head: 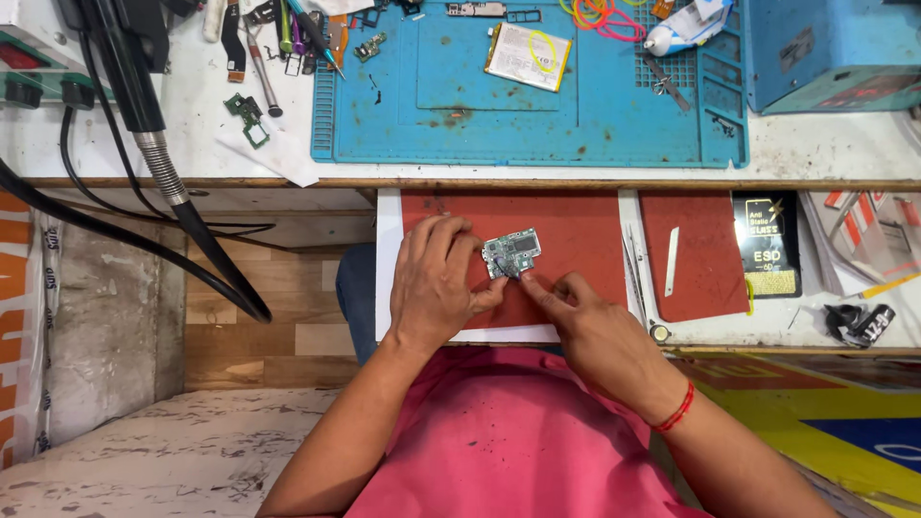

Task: The person scrubs a small circuit board with a toothbrush on a red mat, then uses a hot air gun to blow air over the board, and continues scrubbing. The person handles the board and tools directly without visible final placement.

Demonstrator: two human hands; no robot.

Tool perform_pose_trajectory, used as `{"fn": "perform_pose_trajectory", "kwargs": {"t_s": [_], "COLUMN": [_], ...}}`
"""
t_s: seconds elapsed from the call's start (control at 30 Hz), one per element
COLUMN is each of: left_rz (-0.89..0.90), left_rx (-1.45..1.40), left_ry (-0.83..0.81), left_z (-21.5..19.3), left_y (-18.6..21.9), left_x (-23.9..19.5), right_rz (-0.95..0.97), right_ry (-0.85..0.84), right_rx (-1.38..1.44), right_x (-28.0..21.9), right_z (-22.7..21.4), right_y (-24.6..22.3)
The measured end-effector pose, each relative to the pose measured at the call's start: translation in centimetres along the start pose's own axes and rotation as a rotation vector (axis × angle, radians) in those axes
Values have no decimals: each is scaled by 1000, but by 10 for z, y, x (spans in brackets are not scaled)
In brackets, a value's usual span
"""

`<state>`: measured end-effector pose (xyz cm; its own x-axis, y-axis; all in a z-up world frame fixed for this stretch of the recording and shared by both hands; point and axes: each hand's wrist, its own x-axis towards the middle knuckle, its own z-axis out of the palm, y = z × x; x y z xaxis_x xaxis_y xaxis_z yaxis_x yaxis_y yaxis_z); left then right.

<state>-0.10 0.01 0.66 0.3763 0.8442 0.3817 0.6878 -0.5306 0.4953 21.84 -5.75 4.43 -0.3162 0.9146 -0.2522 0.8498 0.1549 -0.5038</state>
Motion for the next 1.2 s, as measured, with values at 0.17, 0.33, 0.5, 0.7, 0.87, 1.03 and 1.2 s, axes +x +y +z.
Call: {"fn": "perform_pose_trajectory", "kwargs": {"t_s": [0.17,0.33,0.5,0.7,0.87,1.03,1.2], "left_rz": [-31,-61,-81,-62,-73,-86,-109], "left_rx": [-31,-56,-75,-52,-41,-36,-35], "left_ry": [-30,-58,-49,-51,-92,-94,-91], "left_z": [0,-4,-6,-3,-4,-6,3], "left_y": [2,0,-1,-6,0,6,1], "left_x": [2,3,0,1,5,11,3], "right_rz": [88,88,100,59,79,128,13], "right_ry": [115,122,-22,-18,221,107,28], "right_rx": [17,17,-26,23,70,71,67], "right_x": [1,10,16,14,10,12,7], "right_z": [3,7,4,6,-1,-5,6], "right_y": [1,-6,-14,-7,-5,-5,5]}}
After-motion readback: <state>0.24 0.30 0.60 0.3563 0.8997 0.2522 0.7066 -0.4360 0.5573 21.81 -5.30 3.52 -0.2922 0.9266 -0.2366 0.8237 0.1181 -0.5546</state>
